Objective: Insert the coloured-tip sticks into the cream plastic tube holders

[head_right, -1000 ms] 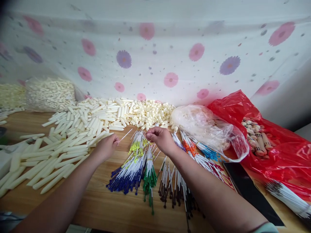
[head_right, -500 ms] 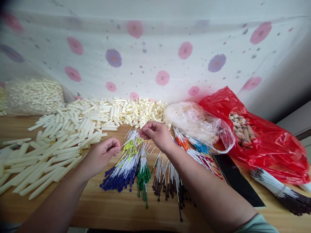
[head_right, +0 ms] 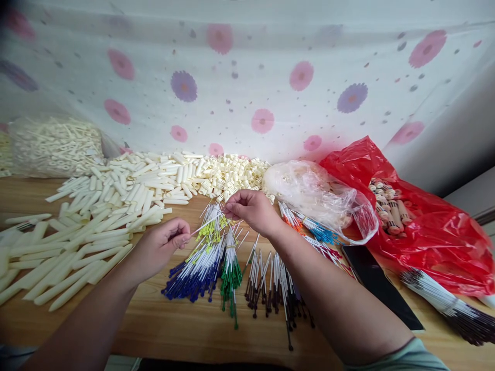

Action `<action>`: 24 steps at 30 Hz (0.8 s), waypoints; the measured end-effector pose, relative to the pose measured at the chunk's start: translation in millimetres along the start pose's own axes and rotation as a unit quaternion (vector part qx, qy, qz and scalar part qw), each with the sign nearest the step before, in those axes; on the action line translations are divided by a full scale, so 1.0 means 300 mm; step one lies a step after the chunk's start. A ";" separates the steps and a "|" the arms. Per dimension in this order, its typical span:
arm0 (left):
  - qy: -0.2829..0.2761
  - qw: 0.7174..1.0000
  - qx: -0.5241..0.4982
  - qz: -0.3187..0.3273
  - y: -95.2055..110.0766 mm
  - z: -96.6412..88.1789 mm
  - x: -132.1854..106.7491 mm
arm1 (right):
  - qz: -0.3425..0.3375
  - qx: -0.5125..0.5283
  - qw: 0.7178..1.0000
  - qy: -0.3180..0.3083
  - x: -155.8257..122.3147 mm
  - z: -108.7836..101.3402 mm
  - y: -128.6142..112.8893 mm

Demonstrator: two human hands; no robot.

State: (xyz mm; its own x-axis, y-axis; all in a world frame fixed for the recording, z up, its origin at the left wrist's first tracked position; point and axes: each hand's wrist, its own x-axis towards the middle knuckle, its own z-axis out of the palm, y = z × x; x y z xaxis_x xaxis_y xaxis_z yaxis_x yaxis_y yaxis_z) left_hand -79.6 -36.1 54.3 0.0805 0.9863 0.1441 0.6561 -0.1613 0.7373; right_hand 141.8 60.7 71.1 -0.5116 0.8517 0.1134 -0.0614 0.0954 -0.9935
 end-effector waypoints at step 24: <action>0.145 0.982 -0.017 -0.117 -0.248 -0.018 0.022 | -0.257 -0.505 0.819 -0.088 0.251 0.201 0.052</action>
State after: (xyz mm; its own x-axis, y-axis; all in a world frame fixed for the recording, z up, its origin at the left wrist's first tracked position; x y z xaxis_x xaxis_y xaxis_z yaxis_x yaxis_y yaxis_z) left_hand -132.0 -17.7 3.8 -0.2909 0.9456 0.1460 0.6048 0.0635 0.7939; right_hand 50.8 95.2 64.5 -0.7619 0.4864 0.4278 0.3875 0.8715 -0.3007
